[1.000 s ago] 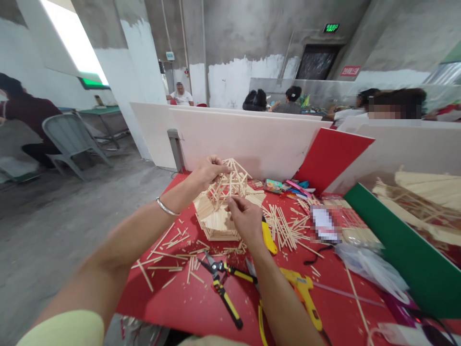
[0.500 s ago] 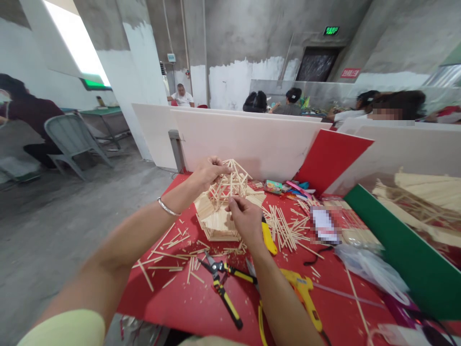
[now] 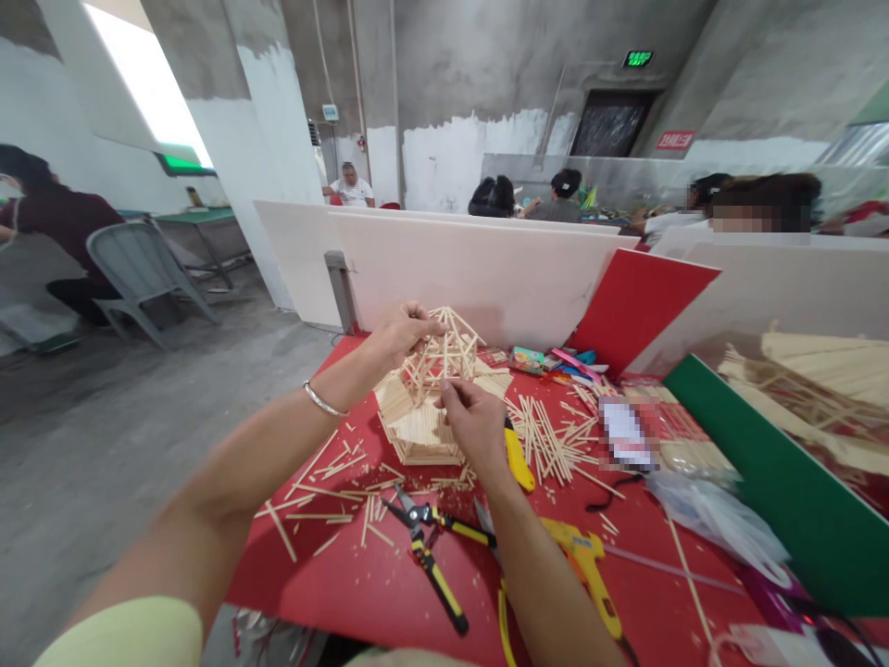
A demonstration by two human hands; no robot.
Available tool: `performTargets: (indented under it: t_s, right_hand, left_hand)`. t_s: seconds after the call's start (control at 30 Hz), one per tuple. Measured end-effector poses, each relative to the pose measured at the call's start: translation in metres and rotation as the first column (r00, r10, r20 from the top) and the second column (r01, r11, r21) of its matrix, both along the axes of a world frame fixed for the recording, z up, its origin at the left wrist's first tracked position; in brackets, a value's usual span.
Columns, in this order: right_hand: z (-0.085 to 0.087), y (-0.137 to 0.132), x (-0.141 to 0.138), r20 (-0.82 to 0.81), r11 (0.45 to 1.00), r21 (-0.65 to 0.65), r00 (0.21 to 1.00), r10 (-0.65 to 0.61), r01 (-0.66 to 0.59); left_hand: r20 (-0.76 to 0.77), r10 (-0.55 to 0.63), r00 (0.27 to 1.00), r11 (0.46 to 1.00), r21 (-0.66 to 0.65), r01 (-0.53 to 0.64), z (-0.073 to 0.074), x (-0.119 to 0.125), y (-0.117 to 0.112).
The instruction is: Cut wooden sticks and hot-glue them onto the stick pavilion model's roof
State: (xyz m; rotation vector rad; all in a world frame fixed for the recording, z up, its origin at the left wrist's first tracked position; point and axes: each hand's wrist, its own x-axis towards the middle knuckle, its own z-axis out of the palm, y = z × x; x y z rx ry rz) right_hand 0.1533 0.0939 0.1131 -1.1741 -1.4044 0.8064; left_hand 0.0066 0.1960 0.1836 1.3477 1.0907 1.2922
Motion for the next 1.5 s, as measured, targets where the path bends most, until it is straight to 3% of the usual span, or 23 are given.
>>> performTargets:
  t_s: [1.17, 1.5]
  right_hand:
    - [0.005, -0.003, -0.001, -0.014, 1.0, -0.012, 1.0, -0.006, 0.006]
    - [0.002, -0.003, 0.0, -0.013, 1.0, -0.005, 1.0, -0.003, 0.002]
  left_hand:
    - [0.016, 0.002, 1.0, 0.998, -0.066, -0.001, 0.005, 0.002, -0.003]
    - [0.037, 0.023, 0.999, 0.996, -0.092, -0.02, 0.013, 0.007, -0.01]
